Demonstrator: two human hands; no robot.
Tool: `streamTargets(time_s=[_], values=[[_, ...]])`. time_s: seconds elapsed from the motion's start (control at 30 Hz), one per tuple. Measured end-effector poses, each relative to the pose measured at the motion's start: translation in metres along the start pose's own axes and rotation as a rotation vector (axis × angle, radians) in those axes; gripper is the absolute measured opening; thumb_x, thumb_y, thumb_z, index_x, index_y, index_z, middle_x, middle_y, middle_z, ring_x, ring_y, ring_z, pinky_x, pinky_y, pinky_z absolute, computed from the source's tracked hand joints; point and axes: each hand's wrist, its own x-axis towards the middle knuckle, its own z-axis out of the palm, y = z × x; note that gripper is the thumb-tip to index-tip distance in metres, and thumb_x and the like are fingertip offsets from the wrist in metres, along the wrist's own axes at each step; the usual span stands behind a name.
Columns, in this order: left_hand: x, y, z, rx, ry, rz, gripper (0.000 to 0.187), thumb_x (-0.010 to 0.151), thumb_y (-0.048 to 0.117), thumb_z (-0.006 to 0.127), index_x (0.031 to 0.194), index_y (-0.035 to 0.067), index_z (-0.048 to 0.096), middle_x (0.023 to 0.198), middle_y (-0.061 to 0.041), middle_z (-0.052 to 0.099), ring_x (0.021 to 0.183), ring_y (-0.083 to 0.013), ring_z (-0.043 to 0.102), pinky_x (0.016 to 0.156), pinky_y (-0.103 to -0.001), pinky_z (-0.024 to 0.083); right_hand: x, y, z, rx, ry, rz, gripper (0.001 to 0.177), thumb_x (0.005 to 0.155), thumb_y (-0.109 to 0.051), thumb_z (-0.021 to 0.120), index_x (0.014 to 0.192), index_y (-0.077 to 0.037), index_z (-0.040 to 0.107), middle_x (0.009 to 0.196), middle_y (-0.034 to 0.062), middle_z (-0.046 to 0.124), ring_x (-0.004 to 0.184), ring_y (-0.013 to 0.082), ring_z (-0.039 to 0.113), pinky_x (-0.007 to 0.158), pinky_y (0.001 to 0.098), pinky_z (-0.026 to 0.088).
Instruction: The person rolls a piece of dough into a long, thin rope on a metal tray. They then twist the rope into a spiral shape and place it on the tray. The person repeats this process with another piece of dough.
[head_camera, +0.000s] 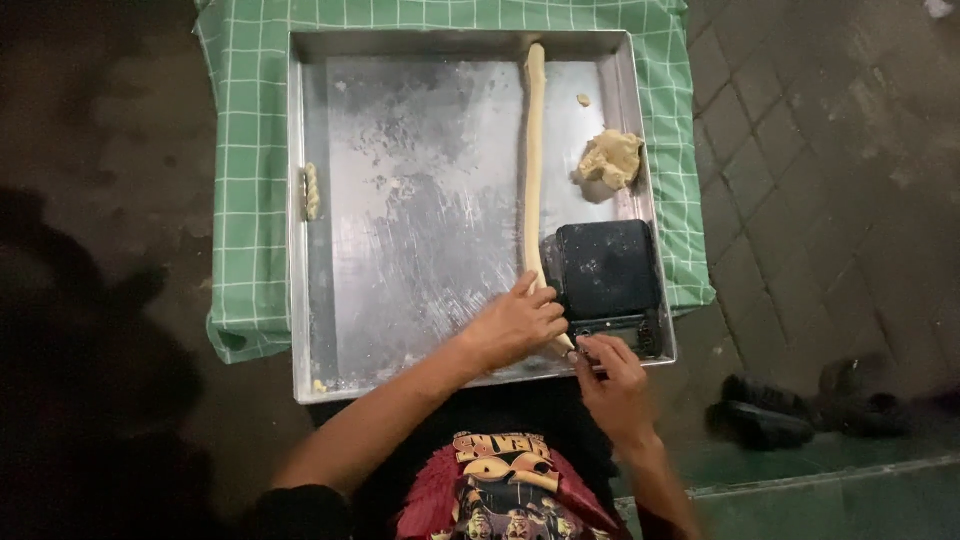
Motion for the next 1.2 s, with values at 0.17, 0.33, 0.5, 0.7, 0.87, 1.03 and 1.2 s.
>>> streamTargets(time_s=[0.17, 0.33, 0.5, 0.7, 0.87, 1.03, 1.2], values=[[-0.003, 0.005, 0.000, -0.032, -0.066, -0.026, 0.015, 0.087, 0.034, 0.070, 0.088, 0.019, 0.067, 0.083, -0.003, 0.068, 0.096, -0.0252, 0.061, 0.107, -0.059, 0.039, 0.003, -0.004, 0.003, -0.033, -0.016, -0.039, 0.023, 0.082, -0.011, 0.084, 0.103, -0.006, 0.075, 0.095, 0.0096, 0.071, 0.087, 0.0355, 0.074, 0.065, 0.0405, 0.061], [0.001, 0.005, -0.013, -0.035, -0.180, -0.059, 0.010, 0.085, 0.027, 0.075, 0.091, 0.020, 0.071, 0.089, -0.002, 0.069, 0.098, -0.0257, 0.061, 0.109, -0.063, 0.035, 0.005, -0.007, -0.002, -0.002, -0.003, -0.002, 0.023, 0.083, -0.007, 0.082, 0.104, -0.004, 0.074, 0.095, 0.0117, 0.070, 0.083, 0.0368, 0.073, 0.060, 0.0389, 0.061], [-0.016, -0.001, 0.024, -0.055, -0.122, -0.029, 0.026, 0.077, 0.044, 0.075, 0.091, 0.024, 0.065, 0.087, 0.004, 0.070, 0.105, -0.0208, 0.060, 0.106, -0.059, 0.037, 0.000, 0.001, -0.001, 0.010, 0.024, -0.015, 0.023, 0.083, -0.009, 0.083, 0.105, -0.007, 0.076, 0.099, 0.0085, 0.072, 0.085, 0.0342, 0.074, 0.060, 0.0384, 0.062], [-0.002, -0.020, -0.006, -0.262, -0.277, -0.168, 0.025, 0.079, 0.036, 0.077, 0.100, 0.025, 0.070, 0.107, 0.004, 0.076, 0.119, -0.0246, 0.063, 0.112, -0.064, 0.033, 0.015, -0.012, 0.001, 0.101, -0.060, -0.130, 0.051, 0.077, -0.004, 0.085, 0.125, -0.001, 0.067, 0.119, 0.0205, 0.065, 0.104, 0.0435, 0.070, 0.075, 0.0461, 0.062], [-0.002, -0.023, -0.002, -0.268, -0.377, -0.158, 0.025, 0.077, 0.038, 0.074, 0.100, 0.028, 0.072, 0.106, 0.007, 0.076, 0.119, -0.0220, 0.063, 0.110, -0.061, 0.033, 0.020, -0.004, 0.013, -0.033, -0.141, -0.185, 0.036, 0.081, -0.003, 0.080, 0.116, -0.007, 0.073, 0.112, 0.0148, 0.066, 0.095, 0.0388, 0.072, 0.070, 0.0425, 0.062], [-0.006, -0.023, 0.009, -0.298, -0.449, -0.193, 0.027, 0.078, 0.036, 0.070, 0.103, 0.028, 0.073, 0.106, 0.006, 0.077, 0.122, -0.0246, 0.062, 0.111, -0.066, 0.031, 0.022, -0.002, 0.019, -0.053, -0.165, -0.237, 0.031, 0.081, -0.004, 0.081, 0.111, -0.008, 0.074, 0.107, 0.0105, 0.066, 0.091, 0.0336, 0.073, 0.071, 0.0381, 0.062], [-0.007, -0.024, 0.018, -0.293, -0.427, -0.188, 0.026, 0.076, 0.038, 0.072, 0.101, 0.031, 0.070, 0.102, 0.007, 0.075, 0.120, -0.0233, 0.063, 0.108, -0.065, 0.033, 0.023, 0.008, 0.027, -0.076, -0.122, -0.283, 0.027, 0.077, -0.004, 0.082, 0.104, -0.009, 0.075, 0.098, 0.0095, 0.067, 0.081, 0.0310, 0.074, 0.065, 0.0360, 0.061]])
